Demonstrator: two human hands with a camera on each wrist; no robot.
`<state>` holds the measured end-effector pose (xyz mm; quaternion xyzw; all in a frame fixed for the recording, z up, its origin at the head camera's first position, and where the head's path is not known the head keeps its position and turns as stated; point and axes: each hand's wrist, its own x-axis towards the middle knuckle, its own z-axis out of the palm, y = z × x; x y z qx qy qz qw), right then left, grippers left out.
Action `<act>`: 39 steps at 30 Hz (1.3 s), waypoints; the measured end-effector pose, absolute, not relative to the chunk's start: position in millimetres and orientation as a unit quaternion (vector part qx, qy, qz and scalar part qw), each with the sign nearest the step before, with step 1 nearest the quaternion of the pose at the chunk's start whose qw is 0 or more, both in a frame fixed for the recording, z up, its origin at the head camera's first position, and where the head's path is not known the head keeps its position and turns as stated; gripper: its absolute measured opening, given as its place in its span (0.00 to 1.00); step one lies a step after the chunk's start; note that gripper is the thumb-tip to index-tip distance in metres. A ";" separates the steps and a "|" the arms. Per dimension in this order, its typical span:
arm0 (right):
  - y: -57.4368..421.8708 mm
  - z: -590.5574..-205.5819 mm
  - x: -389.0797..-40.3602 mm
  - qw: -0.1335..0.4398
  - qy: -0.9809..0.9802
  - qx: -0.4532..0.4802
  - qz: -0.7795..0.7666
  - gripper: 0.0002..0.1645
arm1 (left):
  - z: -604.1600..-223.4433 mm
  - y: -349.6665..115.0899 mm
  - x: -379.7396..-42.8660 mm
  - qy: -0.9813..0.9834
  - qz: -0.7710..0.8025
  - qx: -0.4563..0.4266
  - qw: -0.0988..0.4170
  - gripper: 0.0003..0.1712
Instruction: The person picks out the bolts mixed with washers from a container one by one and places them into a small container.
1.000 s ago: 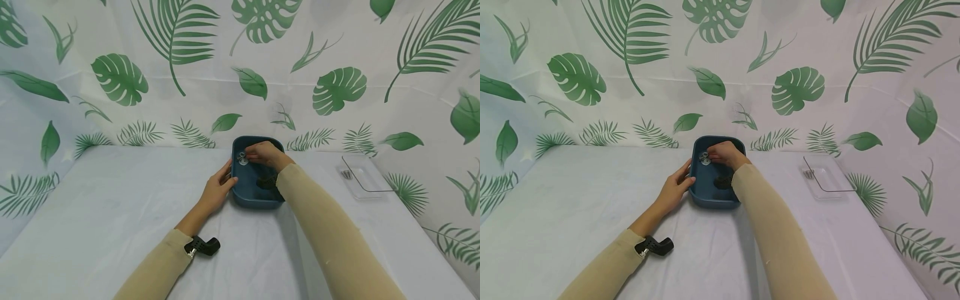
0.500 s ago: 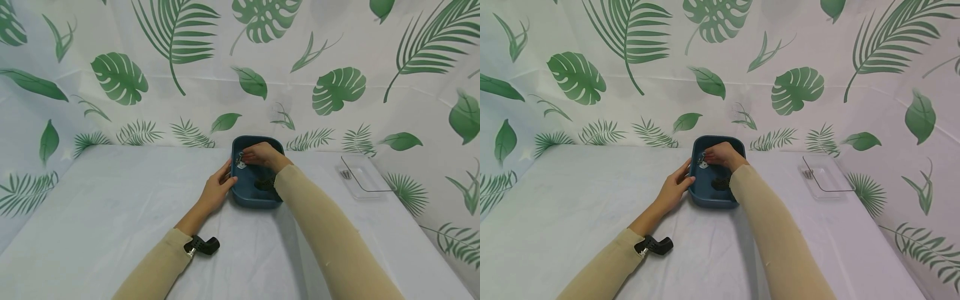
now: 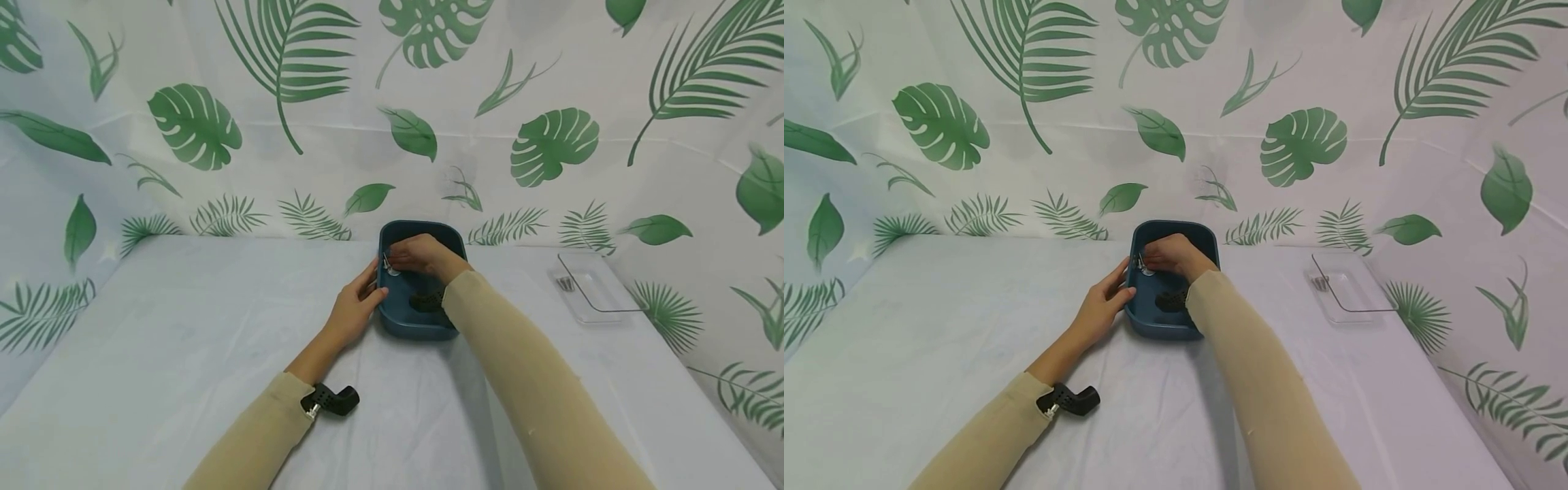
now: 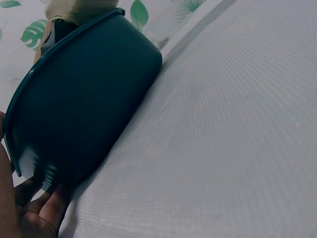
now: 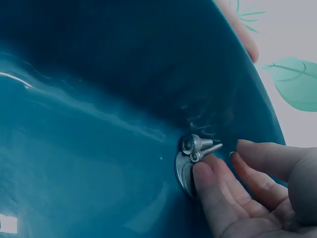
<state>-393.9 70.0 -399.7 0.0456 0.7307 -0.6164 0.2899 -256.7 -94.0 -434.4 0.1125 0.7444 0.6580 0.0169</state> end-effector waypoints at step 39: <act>61.5 -404.3 -387.5 0.277 0.787 0.004 -0.552 0.21 | -467.3 -92.8 -273.1 0.748 0.654 0.113 -0.002 0.37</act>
